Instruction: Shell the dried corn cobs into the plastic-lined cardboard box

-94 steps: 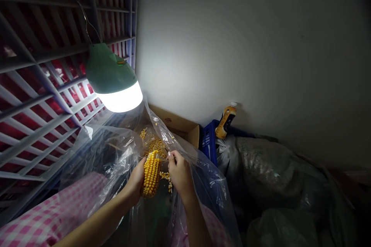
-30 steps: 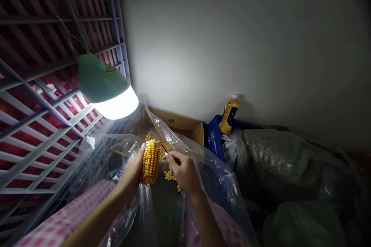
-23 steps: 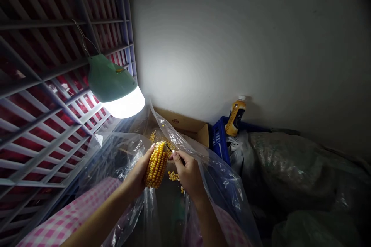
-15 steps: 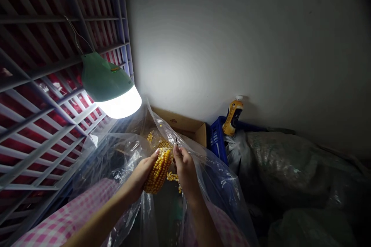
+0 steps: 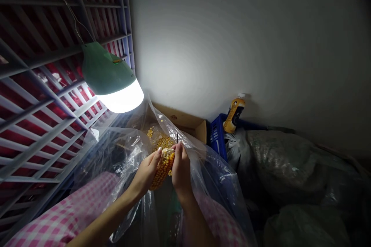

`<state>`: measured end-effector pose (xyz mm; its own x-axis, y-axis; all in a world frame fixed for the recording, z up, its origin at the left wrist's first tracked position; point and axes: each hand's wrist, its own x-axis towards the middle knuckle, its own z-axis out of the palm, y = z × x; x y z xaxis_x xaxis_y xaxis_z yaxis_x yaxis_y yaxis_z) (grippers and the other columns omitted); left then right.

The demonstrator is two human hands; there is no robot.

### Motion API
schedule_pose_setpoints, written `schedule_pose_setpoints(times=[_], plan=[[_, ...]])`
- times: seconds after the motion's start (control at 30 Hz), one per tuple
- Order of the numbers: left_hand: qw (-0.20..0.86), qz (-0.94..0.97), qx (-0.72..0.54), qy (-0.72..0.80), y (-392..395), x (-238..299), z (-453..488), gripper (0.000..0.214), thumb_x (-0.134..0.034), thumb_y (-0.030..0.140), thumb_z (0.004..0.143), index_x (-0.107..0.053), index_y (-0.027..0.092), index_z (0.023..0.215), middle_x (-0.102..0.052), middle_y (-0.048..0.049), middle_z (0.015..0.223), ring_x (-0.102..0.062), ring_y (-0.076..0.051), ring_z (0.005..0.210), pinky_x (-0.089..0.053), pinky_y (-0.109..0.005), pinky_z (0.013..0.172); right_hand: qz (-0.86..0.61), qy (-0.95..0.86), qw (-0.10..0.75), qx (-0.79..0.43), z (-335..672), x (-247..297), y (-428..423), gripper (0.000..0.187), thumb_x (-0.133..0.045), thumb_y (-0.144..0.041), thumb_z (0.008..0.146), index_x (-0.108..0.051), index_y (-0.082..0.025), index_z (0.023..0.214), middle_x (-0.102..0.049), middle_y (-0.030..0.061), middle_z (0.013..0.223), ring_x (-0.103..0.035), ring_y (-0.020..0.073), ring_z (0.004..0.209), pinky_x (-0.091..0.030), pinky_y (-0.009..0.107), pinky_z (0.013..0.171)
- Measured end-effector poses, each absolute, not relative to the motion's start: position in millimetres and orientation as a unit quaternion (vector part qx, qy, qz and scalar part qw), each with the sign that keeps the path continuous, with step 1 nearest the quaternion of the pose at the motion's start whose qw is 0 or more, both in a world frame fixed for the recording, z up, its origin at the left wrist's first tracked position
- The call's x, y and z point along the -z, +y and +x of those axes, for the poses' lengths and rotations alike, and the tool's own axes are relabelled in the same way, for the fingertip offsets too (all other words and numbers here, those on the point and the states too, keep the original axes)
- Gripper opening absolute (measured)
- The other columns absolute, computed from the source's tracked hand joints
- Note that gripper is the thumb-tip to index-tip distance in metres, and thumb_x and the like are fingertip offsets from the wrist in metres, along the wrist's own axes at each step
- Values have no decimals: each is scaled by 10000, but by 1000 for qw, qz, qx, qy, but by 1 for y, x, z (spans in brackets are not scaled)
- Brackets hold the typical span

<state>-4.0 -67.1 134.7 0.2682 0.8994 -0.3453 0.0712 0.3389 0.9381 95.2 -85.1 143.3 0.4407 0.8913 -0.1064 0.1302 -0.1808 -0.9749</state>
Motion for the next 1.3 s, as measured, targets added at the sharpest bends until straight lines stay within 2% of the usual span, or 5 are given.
schedule_pose_setpoints(times=[0.3,0.5,0.9,1.13,1.3], plan=[[682,405,-331,512,-65,-129,-5,635,-391,663,718,-635,103,890,-687,-87,770,-611,-254,786,-469,-301,627,-698,-426,431,-382,92,-143,-87,413,-519,-581,712,-416,-194,814,-531,-32,625,-517,122,565,-367,213,518],[676,388,-332,530,-67,-129,-6,590,-400,662,711,-615,114,748,-666,-77,650,-600,-240,673,-450,-296,563,-716,-465,414,-314,89,-141,-86,372,-384,-509,825,-451,-183,657,-568,2,614,-509,119,563,-340,215,528],[721,328,-317,522,-73,-109,-8,554,-403,626,738,-614,116,783,-654,-55,615,-594,-214,578,-448,-311,572,-745,-538,320,-231,91,-131,-83,389,-314,-436,865,-474,-185,616,-525,8,557,-441,123,526,-255,240,529],[673,376,-349,532,-66,-120,-6,522,-405,624,738,-590,137,705,-660,-59,642,-586,-214,612,-443,-303,593,-685,-430,455,-373,93,-131,-83,423,-354,-556,817,-491,-179,684,-524,-4,618,-464,112,573,-331,213,526],[708,341,-350,509,-64,-122,-7,568,-341,620,772,-612,122,812,-661,-61,648,-598,-222,601,-454,-319,595,-632,-197,540,-520,93,-124,-78,382,-283,-513,834,-465,-187,751,-378,-53,524,-318,75,404,-232,190,382]])
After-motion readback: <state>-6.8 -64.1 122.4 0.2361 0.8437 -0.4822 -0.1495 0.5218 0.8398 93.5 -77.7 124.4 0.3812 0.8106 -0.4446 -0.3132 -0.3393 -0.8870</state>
